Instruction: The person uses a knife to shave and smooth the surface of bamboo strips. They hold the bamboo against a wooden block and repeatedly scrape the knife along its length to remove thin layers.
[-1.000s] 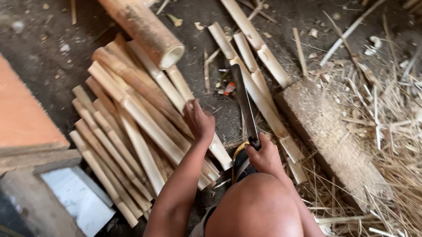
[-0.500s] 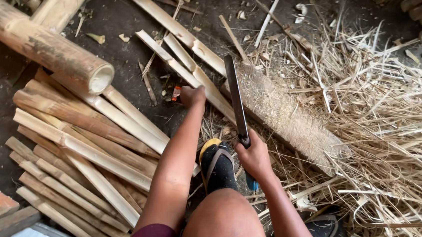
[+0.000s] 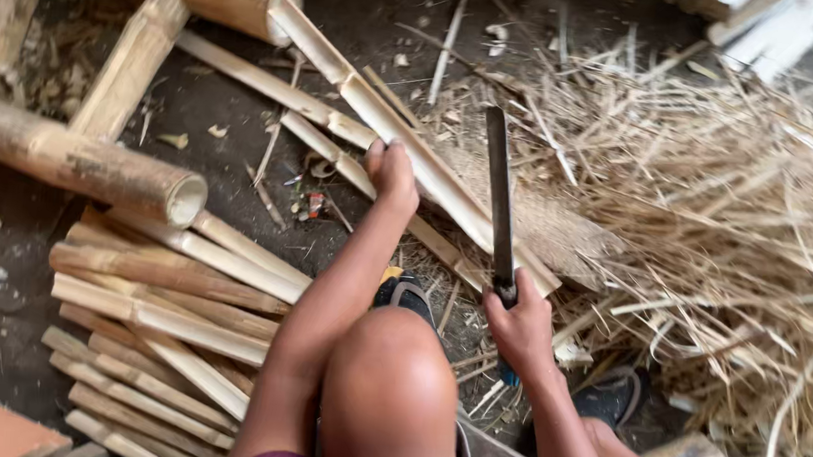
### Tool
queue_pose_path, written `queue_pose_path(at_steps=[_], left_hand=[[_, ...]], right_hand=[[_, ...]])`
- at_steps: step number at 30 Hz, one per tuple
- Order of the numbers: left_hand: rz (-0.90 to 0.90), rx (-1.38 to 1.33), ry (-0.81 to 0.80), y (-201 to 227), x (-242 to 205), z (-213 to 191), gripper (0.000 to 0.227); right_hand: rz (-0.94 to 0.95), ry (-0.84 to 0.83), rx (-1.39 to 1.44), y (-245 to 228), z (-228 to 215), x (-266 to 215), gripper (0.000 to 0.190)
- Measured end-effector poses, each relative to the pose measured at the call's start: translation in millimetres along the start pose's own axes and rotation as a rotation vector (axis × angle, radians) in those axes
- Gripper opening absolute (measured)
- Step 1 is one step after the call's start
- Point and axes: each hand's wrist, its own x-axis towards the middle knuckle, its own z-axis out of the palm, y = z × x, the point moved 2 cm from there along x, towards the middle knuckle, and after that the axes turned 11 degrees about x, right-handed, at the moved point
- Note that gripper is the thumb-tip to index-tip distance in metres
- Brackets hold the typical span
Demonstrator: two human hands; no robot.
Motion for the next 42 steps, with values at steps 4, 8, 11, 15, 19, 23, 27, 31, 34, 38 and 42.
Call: queue_pose_path(at_steps=[4,8,11,15,19,23,27,31,34,38,42], left_hand=[[0.318,0.249,-0.005,15,-2,65,0.042],[0.312,0.6,-0.067,43,-11,104,0.03],[0.342,0.735,-0.081,75,-25,113,0.029],[-0.042,0.598,-0.451,66,-54,128,0.032],[-0.197,0.672,-0.823,8,-83,134,0.05],[-0.376,0.759,-1.041,-12,-99,121,0.051],[-0.47,0.635,-1.15,29,-126,93,0.055],[-0.367,0.576,-1.203,80,-150,43,0.061],[-0.408,0.432,-0.977,118,-163,5,0.067],[-0.182,0.16,-0.824,150,-176,-34,0.076],[0.157,-0.054,-0.575,142,-174,-28,0.057]], right_hand=[[-0.075,0.197,0.011,-8,-35,-12,0.027],[-0.044,0.341,0.127,-7,-66,-21,0.029],[-0.071,0.332,0.211,-6,-86,-29,0.02],[-0.001,0.338,0.217,-6,-105,-29,0.019],[-0.019,0.307,0.133,2,-113,-19,0.026],[0.12,0.201,0.071,21,-101,-16,0.03],[0.226,0.148,-0.116,29,-91,-4,0.03],[0.209,0.144,-0.206,35,-81,-6,0.036],[0.252,0.103,-0.169,33,-72,-9,0.035],[0.197,0.087,-0.182,23,-73,-8,0.033],[0.233,0.084,-0.134,23,-71,-10,0.033]])
